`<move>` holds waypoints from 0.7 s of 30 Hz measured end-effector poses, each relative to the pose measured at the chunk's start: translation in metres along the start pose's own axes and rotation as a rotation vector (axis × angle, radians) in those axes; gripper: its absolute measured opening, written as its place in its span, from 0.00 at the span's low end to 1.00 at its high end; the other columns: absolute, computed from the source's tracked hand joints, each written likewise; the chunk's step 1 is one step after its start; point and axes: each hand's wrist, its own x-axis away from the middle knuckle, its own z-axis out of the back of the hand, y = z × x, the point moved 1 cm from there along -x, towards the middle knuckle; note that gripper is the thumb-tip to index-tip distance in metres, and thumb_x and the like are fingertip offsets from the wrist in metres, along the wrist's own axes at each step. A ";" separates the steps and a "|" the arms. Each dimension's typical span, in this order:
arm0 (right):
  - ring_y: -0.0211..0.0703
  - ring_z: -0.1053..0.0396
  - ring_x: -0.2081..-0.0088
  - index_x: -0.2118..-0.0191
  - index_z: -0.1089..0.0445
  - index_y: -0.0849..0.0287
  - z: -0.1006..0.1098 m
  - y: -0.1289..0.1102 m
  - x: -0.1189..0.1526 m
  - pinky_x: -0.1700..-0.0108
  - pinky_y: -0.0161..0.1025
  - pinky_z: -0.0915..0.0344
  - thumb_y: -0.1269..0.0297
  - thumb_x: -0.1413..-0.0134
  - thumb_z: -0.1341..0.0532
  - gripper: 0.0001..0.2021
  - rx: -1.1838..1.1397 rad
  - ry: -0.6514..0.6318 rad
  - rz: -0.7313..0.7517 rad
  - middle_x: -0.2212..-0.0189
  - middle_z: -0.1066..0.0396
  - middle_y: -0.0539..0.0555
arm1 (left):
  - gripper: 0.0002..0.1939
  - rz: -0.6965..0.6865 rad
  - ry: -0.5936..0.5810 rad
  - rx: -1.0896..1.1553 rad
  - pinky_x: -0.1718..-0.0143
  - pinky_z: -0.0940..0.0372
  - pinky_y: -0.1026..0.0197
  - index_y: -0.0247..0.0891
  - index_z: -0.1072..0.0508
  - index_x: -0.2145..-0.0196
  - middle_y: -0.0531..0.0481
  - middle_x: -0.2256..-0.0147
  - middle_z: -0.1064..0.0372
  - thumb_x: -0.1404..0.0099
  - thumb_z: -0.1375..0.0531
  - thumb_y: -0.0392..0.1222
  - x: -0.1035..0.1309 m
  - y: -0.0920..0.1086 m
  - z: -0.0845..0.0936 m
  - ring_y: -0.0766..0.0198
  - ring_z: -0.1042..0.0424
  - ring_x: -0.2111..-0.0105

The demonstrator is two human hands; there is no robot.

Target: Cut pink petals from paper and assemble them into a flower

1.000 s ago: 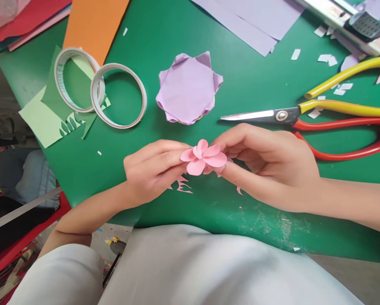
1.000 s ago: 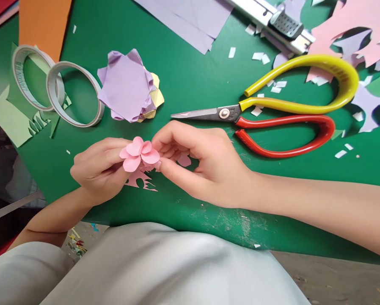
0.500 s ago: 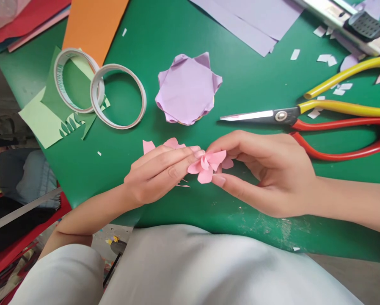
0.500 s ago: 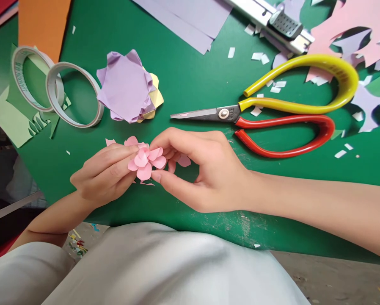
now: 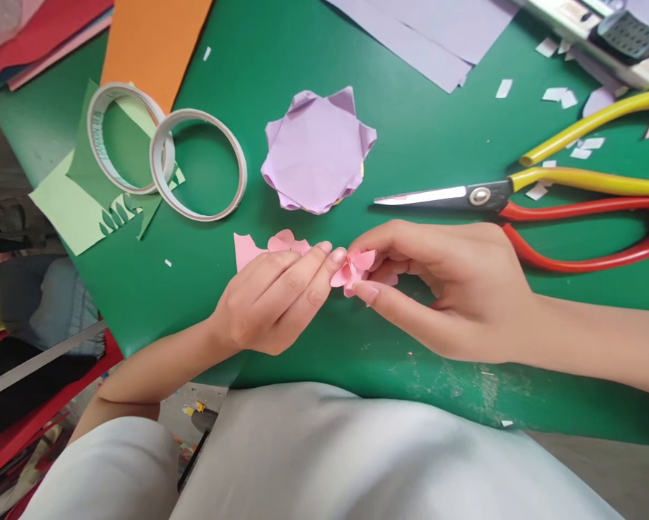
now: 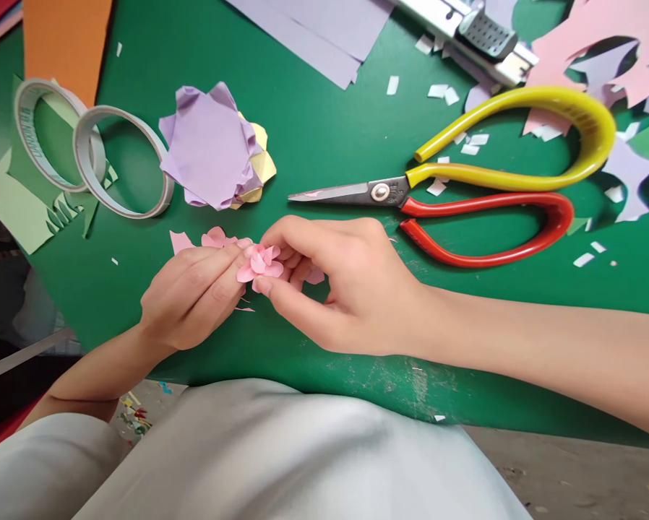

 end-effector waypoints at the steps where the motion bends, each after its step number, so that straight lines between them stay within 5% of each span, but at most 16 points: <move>1: 0.34 0.27 0.75 0.63 0.31 0.57 0.000 0.000 0.000 0.75 0.31 0.26 0.70 0.39 0.37 0.02 -0.004 0.005 -0.008 0.73 0.26 0.47 | 0.13 -0.019 -0.005 -0.027 0.64 0.23 0.59 0.34 0.23 0.52 0.46 0.57 0.20 0.34 0.37 0.28 -0.001 0.001 0.000 0.60 0.20 0.63; 12: 0.34 0.27 0.76 0.65 0.31 0.57 -0.001 0.001 0.001 0.74 0.31 0.27 0.73 0.40 0.37 0.05 0.056 0.053 0.037 0.75 0.25 0.46 | 0.08 -0.020 0.061 0.059 0.67 0.25 0.59 0.28 0.24 0.57 0.43 0.64 0.21 0.33 0.41 0.30 -0.006 0.004 -0.004 0.60 0.22 0.67; 21: 0.31 0.31 0.77 0.65 0.33 0.57 -0.003 0.003 0.003 0.75 0.30 0.35 0.72 0.36 0.41 0.05 0.200 -0.001 0.171 0.76 0.27 0.45 | 0.04 0.311 0.010 0.432 0.60 0.26 0.68 0.36 0.24 0.66 0.55 0.70 0.20 0.32 0.37 0.31 -0.018 0.000 0.004 0.71 0.22 0.69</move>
